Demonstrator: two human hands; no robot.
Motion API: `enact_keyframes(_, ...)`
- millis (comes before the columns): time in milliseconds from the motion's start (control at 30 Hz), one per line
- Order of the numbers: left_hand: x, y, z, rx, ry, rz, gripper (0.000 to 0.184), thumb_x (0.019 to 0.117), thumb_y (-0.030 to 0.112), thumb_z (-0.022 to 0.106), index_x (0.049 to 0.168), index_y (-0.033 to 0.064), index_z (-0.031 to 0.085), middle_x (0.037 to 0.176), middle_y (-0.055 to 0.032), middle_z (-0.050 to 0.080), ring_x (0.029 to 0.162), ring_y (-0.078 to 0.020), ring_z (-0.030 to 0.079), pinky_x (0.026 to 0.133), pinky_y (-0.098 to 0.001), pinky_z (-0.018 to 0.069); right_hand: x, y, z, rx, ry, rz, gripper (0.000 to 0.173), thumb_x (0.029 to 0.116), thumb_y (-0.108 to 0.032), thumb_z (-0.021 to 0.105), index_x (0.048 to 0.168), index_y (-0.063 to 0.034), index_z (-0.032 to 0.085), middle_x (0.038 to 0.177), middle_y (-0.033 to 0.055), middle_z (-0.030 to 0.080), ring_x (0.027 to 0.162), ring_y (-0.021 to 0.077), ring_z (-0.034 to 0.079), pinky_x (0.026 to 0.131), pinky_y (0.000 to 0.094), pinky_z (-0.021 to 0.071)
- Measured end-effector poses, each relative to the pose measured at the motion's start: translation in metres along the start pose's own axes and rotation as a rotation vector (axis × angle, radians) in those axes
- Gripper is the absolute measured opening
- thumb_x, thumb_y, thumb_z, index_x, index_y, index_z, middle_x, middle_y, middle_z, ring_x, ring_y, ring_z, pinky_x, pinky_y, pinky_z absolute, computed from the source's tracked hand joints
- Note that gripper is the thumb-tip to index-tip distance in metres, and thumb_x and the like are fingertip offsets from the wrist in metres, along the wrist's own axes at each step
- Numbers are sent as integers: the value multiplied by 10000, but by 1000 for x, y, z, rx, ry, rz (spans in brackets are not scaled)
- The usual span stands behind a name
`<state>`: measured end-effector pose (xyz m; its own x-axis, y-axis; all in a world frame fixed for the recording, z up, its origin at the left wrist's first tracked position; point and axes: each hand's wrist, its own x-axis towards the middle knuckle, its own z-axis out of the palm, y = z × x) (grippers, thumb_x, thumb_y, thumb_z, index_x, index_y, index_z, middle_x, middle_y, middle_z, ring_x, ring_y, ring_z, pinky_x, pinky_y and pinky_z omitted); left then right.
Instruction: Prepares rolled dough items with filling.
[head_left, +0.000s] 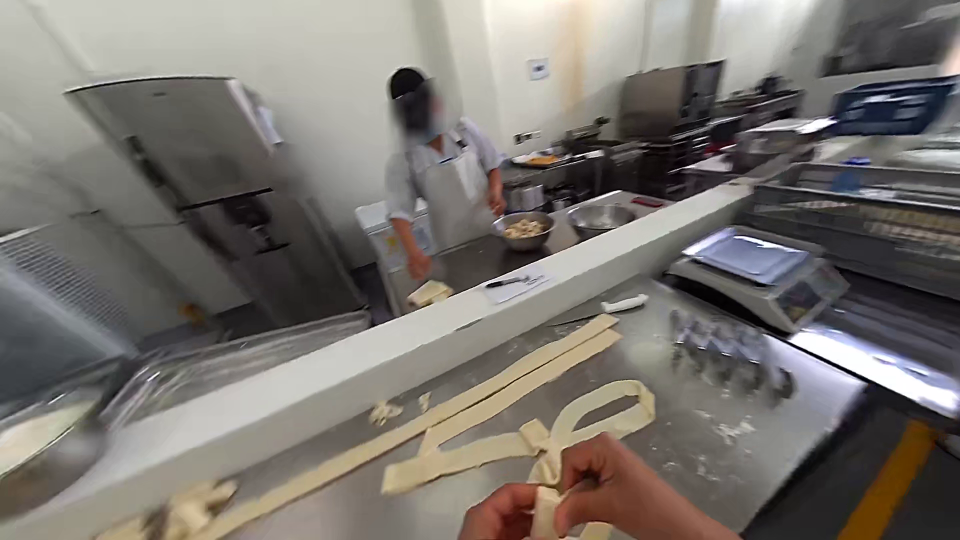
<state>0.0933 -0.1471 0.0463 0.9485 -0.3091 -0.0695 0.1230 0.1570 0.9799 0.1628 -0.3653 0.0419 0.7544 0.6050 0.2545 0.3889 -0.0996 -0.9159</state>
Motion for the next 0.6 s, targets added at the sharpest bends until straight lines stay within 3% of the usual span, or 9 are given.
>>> enact_keyframes(33, -2, 0, -1, 48, 8, 9, 300, 887, 18, 690, 1174, -52, 636, 1127, -61, 656, 966, -142, 689, 844, -353, 611, 4, 2, 4, 2, 0, -1, 399, 813, -371, 842, 669, -80, 612, 595, -99, 506, 542, -64, 418, 502, 146, 314)
enact_keyframes(100, -6, -2, -3, 60, 32, 35, 297, 862, 0, 722, 1149, -54, 668, 1070, -66, 683, 909, -134, 705, 816, -338, 622, 9, 7, 10, 26, -24, -46, 464, 792, -434, 850, 615, -130, 546, 563, -138, 441, 515, -93, 361, 474, 124, 257)
enact_keyframes(200, -17, -3, -10, 23, 40, 95, 368, 951, -12, 619, 1311, -84, 587, 1063, -82, 743, 953, -158, 730, 891, -364, 601, 19, 14, 7, 56, -95, -112, 363, 843, -415, 819, 720, -111, 664, 630, -119, 539, 563, -96, 439, 500, 104, 332)
enact_keyframes(267, -24, -5, -11, 54, 95, 116, 322, 981, -2, 573, 1292, -83, 581, 1091, -83, 737, 985, -136, 719, 902, -340, 589, 26, 15, 9, 39, -131, -114, 331, 849, -396, 817, 764, -95, 709, 666, -98, 592, 593, -90, 482, 523, 107, 373)
enact_keyframes(367, -35, -5, -14, 171, 132, 112, 346, 918, 66, 701, 1212, -104, 639, 1156, -125, 642, 1018, -141, 664, 861, -321, 589, 39, 14, 25, 41, -174, -152, 480, 812, -479, 828, 625, -121, 570, 573, -121, 477, 523, -96, 386, 471, 114, 275)
enact_keyframes(433, -41, -4, -17, 161, 153, 118, 346, 884, 69, 742, 1185, -86, 666, 1095, -95, 641, 971, -121, 664, 830, -299, 594, 46, 16, 32, 73, -232, -200, 531, 809, -519, 818, 597, -139, 514, 551, -128, 431, 506, -96, 352, 457, 116, 240)
enact_keyframes(533, -51, -1, -22, 52, 249, 165, 371, 911, 13, 687, 1260, -76, 601, 1036, -61, 729, 917, -106, 711, 849, -307, 594, 59, 20, 31, 137, -329, -227, 332, 872, -399, 798, 755, -108, 690, 658, -102, 583, 594, -94, 492, 522, 92, 385)
enact_keyframes(600, -58, 1, -21, 98, 333, 162, 292, 929, 6, 664, 1203, -76, 605, 1064, -66, 723, 937, -93, 709, 859, -297, 592, 66, 21, 38, 120, -343, -228, 271, 883, -349, 791, 802, -99, 724, 679, -95, 617, 604, -95, 513, 535, 89, 409)
